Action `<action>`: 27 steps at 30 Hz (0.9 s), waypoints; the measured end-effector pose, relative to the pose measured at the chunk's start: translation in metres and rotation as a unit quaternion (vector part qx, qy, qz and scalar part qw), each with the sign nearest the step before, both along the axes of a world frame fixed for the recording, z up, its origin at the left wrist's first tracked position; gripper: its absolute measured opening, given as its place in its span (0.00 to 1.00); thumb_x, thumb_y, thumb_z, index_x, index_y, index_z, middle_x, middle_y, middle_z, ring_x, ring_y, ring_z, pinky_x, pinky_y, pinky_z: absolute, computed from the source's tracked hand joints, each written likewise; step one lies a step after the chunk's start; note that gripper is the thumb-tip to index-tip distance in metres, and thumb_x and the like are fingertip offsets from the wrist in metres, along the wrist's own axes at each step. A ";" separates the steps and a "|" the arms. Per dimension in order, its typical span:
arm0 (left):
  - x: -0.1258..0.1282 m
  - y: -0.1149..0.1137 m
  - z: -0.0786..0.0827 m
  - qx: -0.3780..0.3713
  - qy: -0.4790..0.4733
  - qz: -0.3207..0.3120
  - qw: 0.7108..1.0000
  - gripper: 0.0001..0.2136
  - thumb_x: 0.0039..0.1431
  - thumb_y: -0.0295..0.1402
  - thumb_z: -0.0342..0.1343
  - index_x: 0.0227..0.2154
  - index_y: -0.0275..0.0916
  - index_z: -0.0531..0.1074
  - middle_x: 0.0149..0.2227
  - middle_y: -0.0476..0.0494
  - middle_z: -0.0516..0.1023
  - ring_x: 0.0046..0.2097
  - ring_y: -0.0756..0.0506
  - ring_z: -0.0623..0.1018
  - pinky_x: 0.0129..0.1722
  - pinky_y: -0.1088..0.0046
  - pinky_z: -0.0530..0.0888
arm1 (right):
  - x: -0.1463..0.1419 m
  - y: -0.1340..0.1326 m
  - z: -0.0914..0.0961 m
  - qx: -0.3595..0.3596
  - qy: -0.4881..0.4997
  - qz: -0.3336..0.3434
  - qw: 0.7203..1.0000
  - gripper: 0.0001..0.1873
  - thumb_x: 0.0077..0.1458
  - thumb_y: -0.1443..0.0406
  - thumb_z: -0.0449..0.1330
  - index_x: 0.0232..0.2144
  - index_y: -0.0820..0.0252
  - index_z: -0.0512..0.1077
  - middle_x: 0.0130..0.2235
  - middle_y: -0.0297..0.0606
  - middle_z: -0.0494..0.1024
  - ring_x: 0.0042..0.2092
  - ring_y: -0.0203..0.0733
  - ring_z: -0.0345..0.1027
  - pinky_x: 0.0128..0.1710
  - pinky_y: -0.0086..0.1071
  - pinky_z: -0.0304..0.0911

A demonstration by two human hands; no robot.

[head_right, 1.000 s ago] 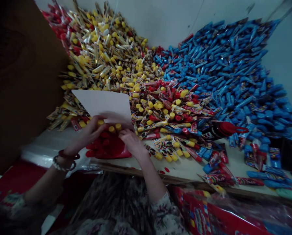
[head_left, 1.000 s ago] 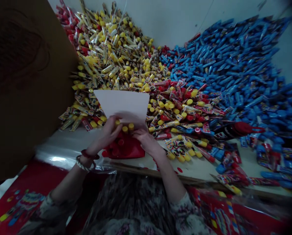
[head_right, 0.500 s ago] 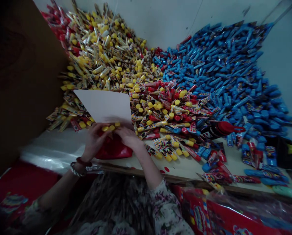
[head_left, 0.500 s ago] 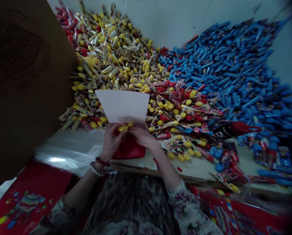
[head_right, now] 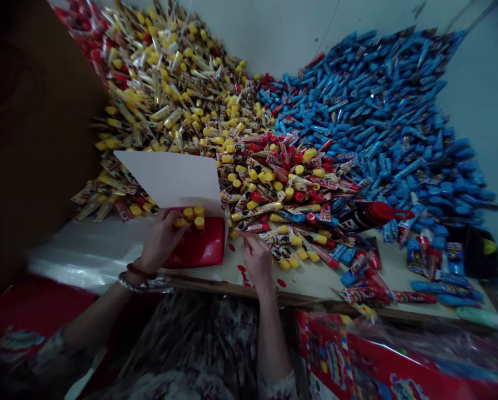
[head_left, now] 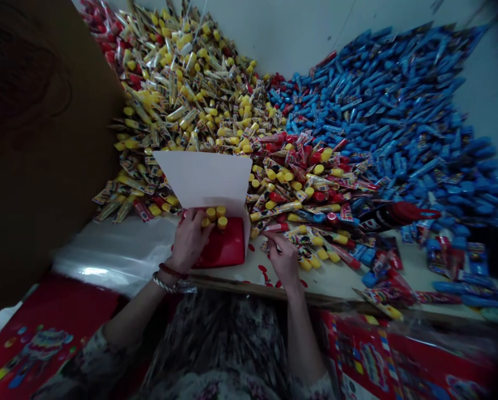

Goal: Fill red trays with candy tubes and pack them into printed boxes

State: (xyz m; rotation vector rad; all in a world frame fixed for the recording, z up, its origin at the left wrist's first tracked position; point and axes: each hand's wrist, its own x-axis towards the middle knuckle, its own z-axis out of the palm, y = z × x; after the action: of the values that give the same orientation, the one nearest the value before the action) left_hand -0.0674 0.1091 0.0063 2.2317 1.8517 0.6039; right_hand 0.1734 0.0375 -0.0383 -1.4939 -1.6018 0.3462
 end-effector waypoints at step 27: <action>-0.008 0.013 0.013 -0.028 0.069 -0.160 0.984 0.05 0.55 0.23 0.49 0.32 0.37 0.69 0.42 0.37 0.72 0.43 0.38 0.71 0.45 0.60 0.68 | 0.029 -0.048 -0.007 -0.354 -0.305 -0.045 0.883 0.25 0.55 0.69 0.56 0.56 0.60 0.65 0.53 0.48 0.70 0.55 0.51 0.61 0.53 0.41 0.59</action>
State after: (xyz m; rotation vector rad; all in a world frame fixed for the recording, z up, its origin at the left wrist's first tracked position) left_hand -0.0753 0.1222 0.0192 2.5149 1.4924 0.3448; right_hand 0.2025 -0.0109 -0.0448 -2.4102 -1.9938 0.4701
